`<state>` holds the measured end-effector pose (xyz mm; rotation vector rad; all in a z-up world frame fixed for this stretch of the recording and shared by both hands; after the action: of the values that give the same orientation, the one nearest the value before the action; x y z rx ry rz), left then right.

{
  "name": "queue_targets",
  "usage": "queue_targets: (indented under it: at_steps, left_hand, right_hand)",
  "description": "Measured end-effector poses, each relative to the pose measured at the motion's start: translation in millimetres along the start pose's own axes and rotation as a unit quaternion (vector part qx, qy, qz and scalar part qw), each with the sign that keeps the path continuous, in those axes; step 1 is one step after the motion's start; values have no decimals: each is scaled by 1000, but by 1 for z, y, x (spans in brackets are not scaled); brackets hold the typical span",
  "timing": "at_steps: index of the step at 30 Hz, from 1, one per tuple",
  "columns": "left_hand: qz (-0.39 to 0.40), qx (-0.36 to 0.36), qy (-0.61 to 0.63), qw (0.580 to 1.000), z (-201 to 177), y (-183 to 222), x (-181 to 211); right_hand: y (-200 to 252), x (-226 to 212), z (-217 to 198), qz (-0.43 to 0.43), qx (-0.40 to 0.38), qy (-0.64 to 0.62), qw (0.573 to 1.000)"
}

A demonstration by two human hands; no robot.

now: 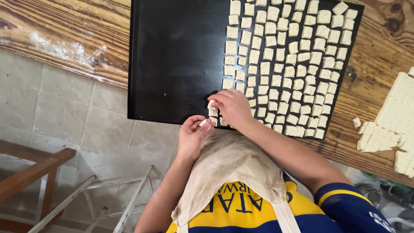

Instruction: Placing small square pieces of dough onto a baking tray in organized rows.

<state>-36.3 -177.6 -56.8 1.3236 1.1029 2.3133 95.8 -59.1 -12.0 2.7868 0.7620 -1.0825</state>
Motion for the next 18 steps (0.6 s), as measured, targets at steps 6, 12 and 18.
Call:
queue_targets:
  at_steps: [6,12,18]
  left_hand:
    - [53,6,-22,998,-11,-18,-3]
    - [108,42,-44,992,4,-37,8]
    - [376,68,-491,783,35,-24,54]
  right_hand:
    - [-11,9,9,-58,16,121,991]
    - [-22,-24,-23,114,-111,-151,976]
    - [-21,19,-20,56,-34,-44,997]
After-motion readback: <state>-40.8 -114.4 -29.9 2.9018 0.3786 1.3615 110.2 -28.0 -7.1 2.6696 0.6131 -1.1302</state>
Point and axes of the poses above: each hand's wrist, its own y-axis away from the middle knuckle, its own z-axis out of the palm, x = y × z, the point moved 7 cm from there along -y, towards the middle knuckle, and after that the axes turned 5 degrees about -y, right-handed, at the moved point
